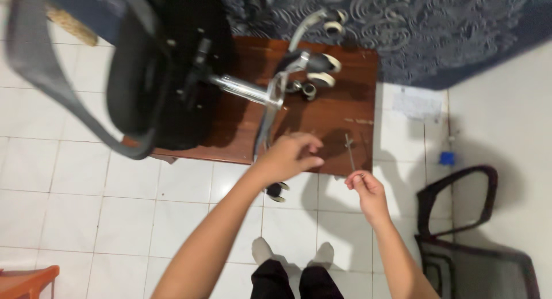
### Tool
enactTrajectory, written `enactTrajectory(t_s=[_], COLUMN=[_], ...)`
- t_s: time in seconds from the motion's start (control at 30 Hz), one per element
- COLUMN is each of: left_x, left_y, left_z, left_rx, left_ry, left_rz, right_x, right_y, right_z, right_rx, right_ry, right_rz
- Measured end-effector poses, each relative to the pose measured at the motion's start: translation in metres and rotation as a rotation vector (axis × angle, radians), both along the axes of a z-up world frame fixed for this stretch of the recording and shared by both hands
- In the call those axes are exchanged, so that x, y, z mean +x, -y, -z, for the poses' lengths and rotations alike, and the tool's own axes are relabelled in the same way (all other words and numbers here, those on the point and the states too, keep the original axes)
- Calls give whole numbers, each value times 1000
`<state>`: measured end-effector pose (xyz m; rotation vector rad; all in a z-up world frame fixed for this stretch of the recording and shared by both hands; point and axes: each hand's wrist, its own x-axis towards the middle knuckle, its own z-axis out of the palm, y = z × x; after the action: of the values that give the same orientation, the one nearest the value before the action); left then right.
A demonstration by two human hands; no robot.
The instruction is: The person disassembles an office chair by removing the backrest and seat using an Allen key, then reassembles the chair by reattaching the backrest and seat to the base and tightening the screws.
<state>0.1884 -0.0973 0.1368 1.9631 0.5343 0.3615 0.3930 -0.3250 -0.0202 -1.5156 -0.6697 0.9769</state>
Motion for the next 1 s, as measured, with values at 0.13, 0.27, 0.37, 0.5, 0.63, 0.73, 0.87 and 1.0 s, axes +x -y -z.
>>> enactTrajectory(t_s=[0.13,0.27,0.37,0.5,0.63,0.73,0.87,1.0], left_x=[-89,-153,-171,-170,-177,-176,-170,-161], left_y=[-59,-120,-162,-185,-193,-206,-213,-207], left_z=[-52,-77,-73,-46,-35,-46,-62,-75], left_rx=[387,711,872,947,915,754,629,622], left_ry=[7,-8,-198,-607,-718,-681,-746,-802], left_rz=[-342,-657,-818,-830,-759,-722,-704,-772], right_x=[-50,-91,-119,-150,-168,-172,-170,-169], right_y=[-39,-84,-119,-156,-180,-188,-188,-202], right_z=[-36,-62,-72,-75,-65,-57,-54,-58], right_rx=[35,76,19,10,65,121,206,56], right_ry=[66,-130,-7,-50,-347,-466,-700,-867], right_rz=[-132,-179,-183,-79,-34,-57,-87,-160])
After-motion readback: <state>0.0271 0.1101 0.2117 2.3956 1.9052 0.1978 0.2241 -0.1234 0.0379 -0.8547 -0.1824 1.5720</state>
